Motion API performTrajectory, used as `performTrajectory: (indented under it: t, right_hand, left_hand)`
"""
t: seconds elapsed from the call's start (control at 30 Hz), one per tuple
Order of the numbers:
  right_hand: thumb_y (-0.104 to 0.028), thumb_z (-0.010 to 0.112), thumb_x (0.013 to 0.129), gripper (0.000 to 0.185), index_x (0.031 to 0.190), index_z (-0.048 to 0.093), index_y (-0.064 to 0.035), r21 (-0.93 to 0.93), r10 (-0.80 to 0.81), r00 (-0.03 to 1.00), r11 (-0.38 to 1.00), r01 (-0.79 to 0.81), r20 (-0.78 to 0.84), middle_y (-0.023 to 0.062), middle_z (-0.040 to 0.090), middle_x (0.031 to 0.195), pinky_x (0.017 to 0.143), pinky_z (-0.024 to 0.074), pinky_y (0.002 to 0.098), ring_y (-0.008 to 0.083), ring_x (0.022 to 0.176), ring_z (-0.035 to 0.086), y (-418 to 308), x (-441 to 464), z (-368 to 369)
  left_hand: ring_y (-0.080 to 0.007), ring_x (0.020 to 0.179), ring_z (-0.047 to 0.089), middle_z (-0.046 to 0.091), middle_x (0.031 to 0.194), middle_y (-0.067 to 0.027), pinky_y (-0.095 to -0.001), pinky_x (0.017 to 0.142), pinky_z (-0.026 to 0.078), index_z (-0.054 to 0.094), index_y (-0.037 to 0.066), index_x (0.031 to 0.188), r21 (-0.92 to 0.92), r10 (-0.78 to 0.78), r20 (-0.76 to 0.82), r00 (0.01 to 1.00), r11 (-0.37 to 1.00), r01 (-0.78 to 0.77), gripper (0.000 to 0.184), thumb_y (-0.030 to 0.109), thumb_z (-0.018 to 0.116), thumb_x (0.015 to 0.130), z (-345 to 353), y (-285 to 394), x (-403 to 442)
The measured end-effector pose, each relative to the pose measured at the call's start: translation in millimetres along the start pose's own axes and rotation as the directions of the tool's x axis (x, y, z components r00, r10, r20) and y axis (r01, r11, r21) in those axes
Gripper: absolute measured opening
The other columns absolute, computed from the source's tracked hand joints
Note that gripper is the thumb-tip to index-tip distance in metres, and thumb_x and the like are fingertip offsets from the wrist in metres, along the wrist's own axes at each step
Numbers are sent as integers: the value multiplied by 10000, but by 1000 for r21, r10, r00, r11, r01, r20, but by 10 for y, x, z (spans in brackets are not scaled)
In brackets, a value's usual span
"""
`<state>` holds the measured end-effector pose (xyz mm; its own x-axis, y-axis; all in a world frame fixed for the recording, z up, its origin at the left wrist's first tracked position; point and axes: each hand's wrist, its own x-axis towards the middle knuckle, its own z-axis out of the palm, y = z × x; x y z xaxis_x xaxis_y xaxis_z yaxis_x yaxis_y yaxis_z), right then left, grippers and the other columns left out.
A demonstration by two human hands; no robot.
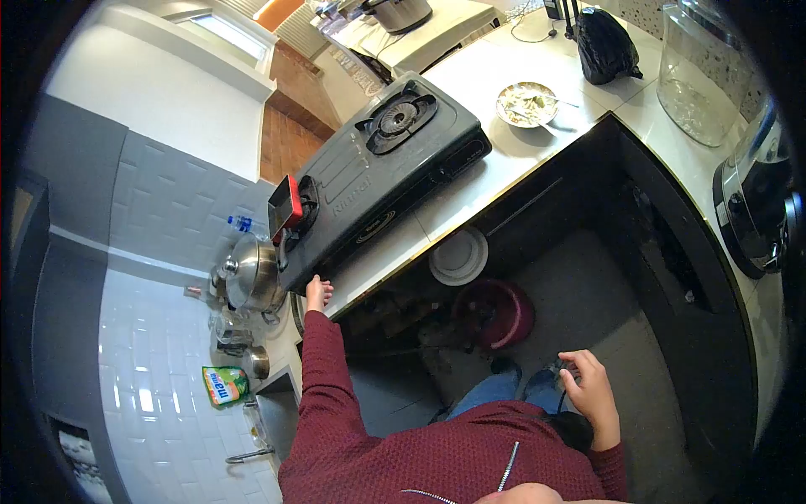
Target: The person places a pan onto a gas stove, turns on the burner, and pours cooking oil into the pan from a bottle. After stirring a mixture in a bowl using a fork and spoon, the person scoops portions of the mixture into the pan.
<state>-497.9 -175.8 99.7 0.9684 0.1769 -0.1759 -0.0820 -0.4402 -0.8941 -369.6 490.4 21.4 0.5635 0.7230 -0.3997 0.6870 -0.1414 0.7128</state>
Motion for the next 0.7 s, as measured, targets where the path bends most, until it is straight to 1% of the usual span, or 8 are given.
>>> performTrajectory:
  t: [0.1,0.17,0.23,0.3,0.33,0.43,0.6,0.7]
  right_hand:
    - [-60,612,768,260,1025,595,-29,3,-15,1000,1000,15,-2,141,598,971,755,487,365,300,854,599,27,21,25]
    - [-61,612,767,259,1024,595,-28,0,-17,1000,1000,17,3,142,598,970,761,487,366,303,861,597,33,35,37]
    - [-60,612,767,258,1022,595,-27,-7,-11,1000,1000,11,16,144,598,972,768,486,367,306,869,596,10,48,41]
    - [-60,611,767,256,1021,596,-28,-5,-16,1000,1000,16,16,144,598,971,764,487,367,306,865,597,20,64,63]
    - [-59,611,767,255,1020,596,-28,-5,-21,1000,1000,22,20,144,598,971,762,487,367,305,863,597,20,77,70]
    - [-57,609,768,253,1019,596,-28,1,-23,999,1000,23,31,142,598,967,752,489,366,302,850,598,-13,109,95]
    - [-57,611,767,253,1018,596,-28,19,-44,999,999,43,29,143,597,962,736,488,362,291,822,597,-27,157,150]
    - [-58,613,767,254,1019,596,-28,15,-39,999,999,39,35,143,598,961,734,487,359,285,814,597,-39,173,185]
  left_hand:
    - [-110,442,471,599,640,-28,-274,400,338,594,45,873,90,5,-33,999,996,-2,465,446,369,940,-6,36,-42]
    - [-149,499,535,619,656,-49,-313,447,393,603,43,849,316,137,-66,988,942,-109,439,421,397,936,-3,56,-90]
    - [-213,604,595,641,693,-86,-365,529,445,613,31,832,553,288,-72,955,808,-202,428,402,421,926,-7,117,-157]
    - [-305,758,650,666,750,-138,-430,648,496,624,9,822,771,441,-42,897,585,-252,431,389,443,912,-34,161,-224]
    - [-370,900,618,660,894,-182,-476,776,475,627,23,880,822,443,-83,893,537,-190,417,402,454,905,-7,181,-247]
    - [-364,948,608,641,991,-197,-480,803,472,623,37,916,903,476,-98,874,413,-124,398,396,451,913,79,342,-537]
    - [-378,1021,577,625,1031,-213,-480,841,456,622,24,924,821,406,-193,893,566,-80,363,326,422,931,179,362,-542]
    - [-317,825,646,662,908,-177,-447,698,488,615,17,850,781,432,-177,884,608,-141,417,366,407,944,55,-121,293]
